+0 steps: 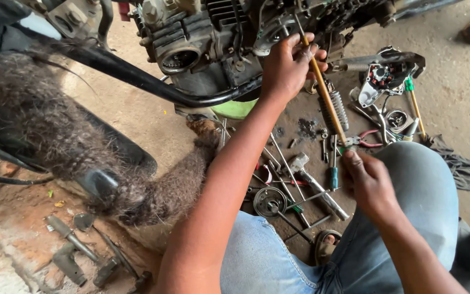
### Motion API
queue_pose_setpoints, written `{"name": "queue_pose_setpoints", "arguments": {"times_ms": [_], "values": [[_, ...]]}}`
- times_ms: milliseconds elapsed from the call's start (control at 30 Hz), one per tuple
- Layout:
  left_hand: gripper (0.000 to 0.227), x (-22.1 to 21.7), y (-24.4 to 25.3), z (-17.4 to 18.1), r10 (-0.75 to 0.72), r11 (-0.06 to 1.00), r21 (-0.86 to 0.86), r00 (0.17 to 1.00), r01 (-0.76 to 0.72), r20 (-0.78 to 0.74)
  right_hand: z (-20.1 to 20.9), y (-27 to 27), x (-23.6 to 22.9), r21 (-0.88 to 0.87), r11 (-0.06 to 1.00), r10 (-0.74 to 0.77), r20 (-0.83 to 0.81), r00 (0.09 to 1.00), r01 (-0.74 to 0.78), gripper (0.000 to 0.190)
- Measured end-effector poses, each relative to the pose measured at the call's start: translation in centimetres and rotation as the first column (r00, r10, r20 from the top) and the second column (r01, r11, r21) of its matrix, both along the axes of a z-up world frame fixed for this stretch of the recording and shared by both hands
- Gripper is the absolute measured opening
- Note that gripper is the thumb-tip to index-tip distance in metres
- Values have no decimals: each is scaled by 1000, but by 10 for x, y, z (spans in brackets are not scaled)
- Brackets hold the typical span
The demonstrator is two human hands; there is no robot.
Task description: The person is seen performing maintenance work on a motorcycle engine, specifically interacting with components around the cylinder head and timing chain area using various hand tools.
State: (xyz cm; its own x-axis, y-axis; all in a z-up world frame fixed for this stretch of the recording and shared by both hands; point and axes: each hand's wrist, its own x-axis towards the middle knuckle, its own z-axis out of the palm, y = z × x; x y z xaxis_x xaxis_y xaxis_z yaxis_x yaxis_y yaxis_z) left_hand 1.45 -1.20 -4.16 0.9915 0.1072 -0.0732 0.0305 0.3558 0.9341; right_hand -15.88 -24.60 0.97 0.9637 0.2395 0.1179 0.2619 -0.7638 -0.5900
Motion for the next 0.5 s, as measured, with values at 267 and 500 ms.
{"name": "queue_pose_setpoints", "arguments": {"times_ms": [267,500], "values": [[29,-5,-1,16,12,999,44,1000,-13,9,15,5,14,536,523,348,-844,408,663,45],[30,9,0,-1,49,997,55,999,-48,-18,-11,1,12,481,826,117,-657,744,295,45]]}}
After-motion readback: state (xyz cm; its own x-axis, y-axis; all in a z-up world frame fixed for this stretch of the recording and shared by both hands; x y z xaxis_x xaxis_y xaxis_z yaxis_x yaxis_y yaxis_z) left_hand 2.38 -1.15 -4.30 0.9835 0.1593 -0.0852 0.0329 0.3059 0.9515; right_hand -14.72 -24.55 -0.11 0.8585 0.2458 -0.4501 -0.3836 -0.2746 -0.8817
